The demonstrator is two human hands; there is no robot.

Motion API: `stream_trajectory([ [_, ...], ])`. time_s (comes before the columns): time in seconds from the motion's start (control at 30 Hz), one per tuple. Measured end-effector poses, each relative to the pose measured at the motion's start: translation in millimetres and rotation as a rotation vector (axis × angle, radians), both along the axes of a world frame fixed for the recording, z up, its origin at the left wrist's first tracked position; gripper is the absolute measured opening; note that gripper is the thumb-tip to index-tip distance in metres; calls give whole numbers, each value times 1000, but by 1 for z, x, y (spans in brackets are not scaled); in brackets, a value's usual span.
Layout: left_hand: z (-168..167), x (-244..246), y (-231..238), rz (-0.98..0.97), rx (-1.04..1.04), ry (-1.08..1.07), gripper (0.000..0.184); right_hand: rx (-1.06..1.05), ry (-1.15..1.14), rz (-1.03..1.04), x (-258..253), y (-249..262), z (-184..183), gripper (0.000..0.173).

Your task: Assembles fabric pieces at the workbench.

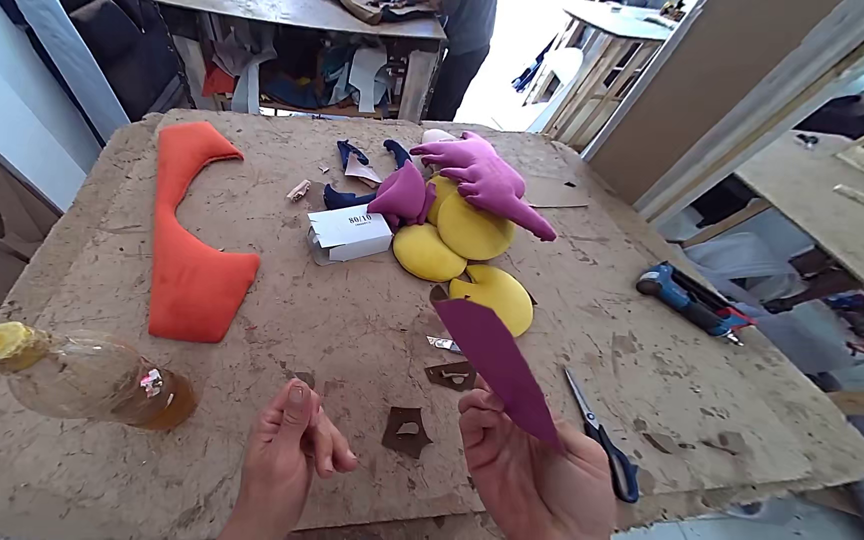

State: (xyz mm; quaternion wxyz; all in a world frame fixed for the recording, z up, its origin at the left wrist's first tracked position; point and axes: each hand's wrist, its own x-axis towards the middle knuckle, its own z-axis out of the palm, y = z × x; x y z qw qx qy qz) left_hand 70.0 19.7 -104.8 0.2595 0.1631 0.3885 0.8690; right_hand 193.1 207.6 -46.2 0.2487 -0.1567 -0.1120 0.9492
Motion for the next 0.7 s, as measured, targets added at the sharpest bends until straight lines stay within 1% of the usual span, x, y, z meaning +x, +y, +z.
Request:
stream_trajectory([
  [0.07,-1,0,-5,7,-6,-17,47,-84,3,-4,-3,-2,3,32],
  [0.13,-2,1,-7,7,-23,-42,52,-112,-8,-3,-5,-2,5,33],
  [0.2,-2,2,-7,40,-83,-25,51,-115,14,24,-6,-2,4,35],
  [0.23,-2,2,-7,57,-128,18,43,-115,37,45,-5,-2,4,36],
  [0.3,5,2,-6,17,-242,185,14,-104,59,75,-4,-2,6,30],
  [0.33,12,2,-4,-5,-280,246,23,-95,70,93,-4,-3,6,30],
  [0.37,18,4,0,6,-286,274,25,-86,74,107,-3,-4,7,30],
  [0.4,25,5,6,43,-270,286,18,-82,75,115,-3,-5,7,30],
  [0.43,30,7,12,72,-260,314,23,-84,76,119,-4,-7,8,30],
  [0.47,35,7,17,71,-260,355,38,-97,81,122,-4,-8,8,31],
  [0.5,39,7,23,75,-252,379,49,-125,100,130,-4,-8,8,31],
  [0.53,42,7,30,92,-246,411,51,-160,117,138,-3,-9,7,33],
  [0.57,45,8,37,108,-249,462,43,-194,123,146,-2,-11,7,34],
  [0.6,49,9,43,104,-267,520,26,-219,118,150,-1,-13,7,33],
  [0.63,54,9,49,67,-273,549,27,-226,111,153,0,-16,6,32],
  [0.67,59,11,55,40,-265,539,50,-219,108,166,2,-18,5,31],
  [0.7,62,14,60,21,-253,520,69,-204,110,185,5,-20,3,30],
])
